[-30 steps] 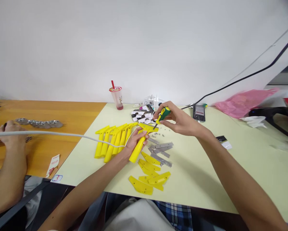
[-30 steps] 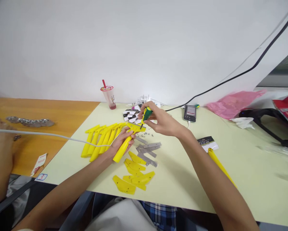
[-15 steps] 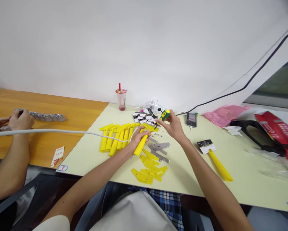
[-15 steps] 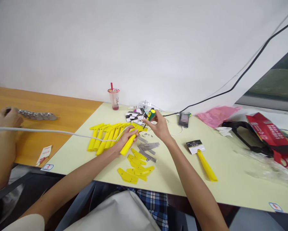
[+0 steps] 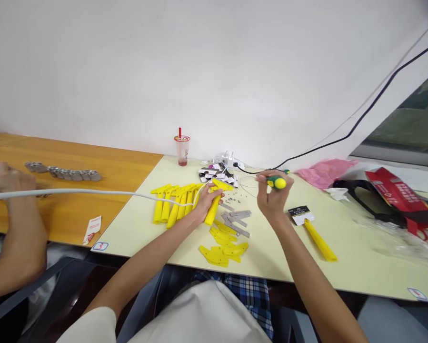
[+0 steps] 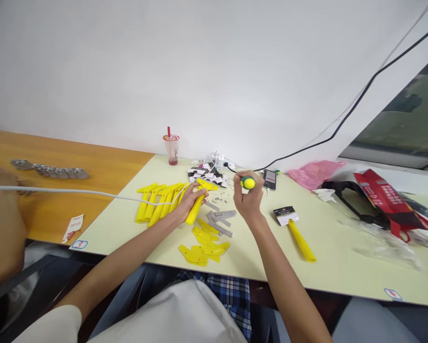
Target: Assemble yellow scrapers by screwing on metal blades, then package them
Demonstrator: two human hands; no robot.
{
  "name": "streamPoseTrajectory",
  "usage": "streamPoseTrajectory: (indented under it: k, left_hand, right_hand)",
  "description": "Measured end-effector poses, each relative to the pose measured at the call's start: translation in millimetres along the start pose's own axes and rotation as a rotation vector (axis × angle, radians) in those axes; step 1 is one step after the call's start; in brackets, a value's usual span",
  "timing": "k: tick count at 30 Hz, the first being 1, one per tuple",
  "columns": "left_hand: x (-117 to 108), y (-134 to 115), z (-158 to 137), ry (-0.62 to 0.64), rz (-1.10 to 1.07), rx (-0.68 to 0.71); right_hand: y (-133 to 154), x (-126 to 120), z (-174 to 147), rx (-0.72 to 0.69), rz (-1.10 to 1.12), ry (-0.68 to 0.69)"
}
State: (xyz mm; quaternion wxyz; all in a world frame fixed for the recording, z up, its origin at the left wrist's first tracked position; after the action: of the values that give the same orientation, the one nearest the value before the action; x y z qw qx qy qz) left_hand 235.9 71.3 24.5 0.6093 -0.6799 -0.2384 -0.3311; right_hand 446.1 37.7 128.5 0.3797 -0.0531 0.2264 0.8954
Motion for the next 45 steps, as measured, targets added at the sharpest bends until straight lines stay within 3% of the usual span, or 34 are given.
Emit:
streamPoseTrajectory:
  k: [1, 3, 8, 13, 17, 26, 34, 42, 45]
  left_hand:
    - [5, -3, 0, 0.013, 0.008, 0.003]
    - [22, -12, -2, 0.077, 0.017, 0.012]
    - [98, -49, -7, 0.412, -0.052, 0.093]
    - [162, -75, -8, 0.591, -0.122, 0.131]
    - [186, -84, -19, 0.659, -0.063, 0.169]
    - [191, -95, -40, 0.766, 0.153, 0.298]
    - [184, -86, -15, 0.642, 0.041, 0.25]
    - [165, -61, 21, 0.513, -0.203, -0.038]
    - [154, -63, 33, 0.436, -0.191, -0.042]
  right_hand:
    - [-21, -1, -1, 0.048, -0.123, 0.028]
    - [-73, 5, -6, 0.169, -0.447, 0.251]
    - [-178, 5, -35, 0.273, -0.642, 0.491]
    - [-224, 12, -58, 0.312, -0.76, 0.657]
    - [-242, 22, -57, 0.341, -0.816, 0.718]
    - [-256, 30, -51, 0.348, -0.866, 0.749]
    - [-261, 28, -53, 0.344, -0.881, 0.723]
    - [-260, 26, -55, 0.325, -0.86, 0.656]
    - [-257, 25, -53, 0.307, -0.832, 0.629]
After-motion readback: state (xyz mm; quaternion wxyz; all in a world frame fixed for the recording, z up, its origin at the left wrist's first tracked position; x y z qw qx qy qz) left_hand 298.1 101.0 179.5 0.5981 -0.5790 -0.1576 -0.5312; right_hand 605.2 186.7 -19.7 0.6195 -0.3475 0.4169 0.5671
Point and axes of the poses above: each hand's wrist, its own z-axis towards the middle knuckle, its own x-axis out of the palm, y = z × x, the point moved 6 cm from there along z, towards the middle knuckle, and after that the axes turned 6 degrees about -z, right-handed, at the moved point
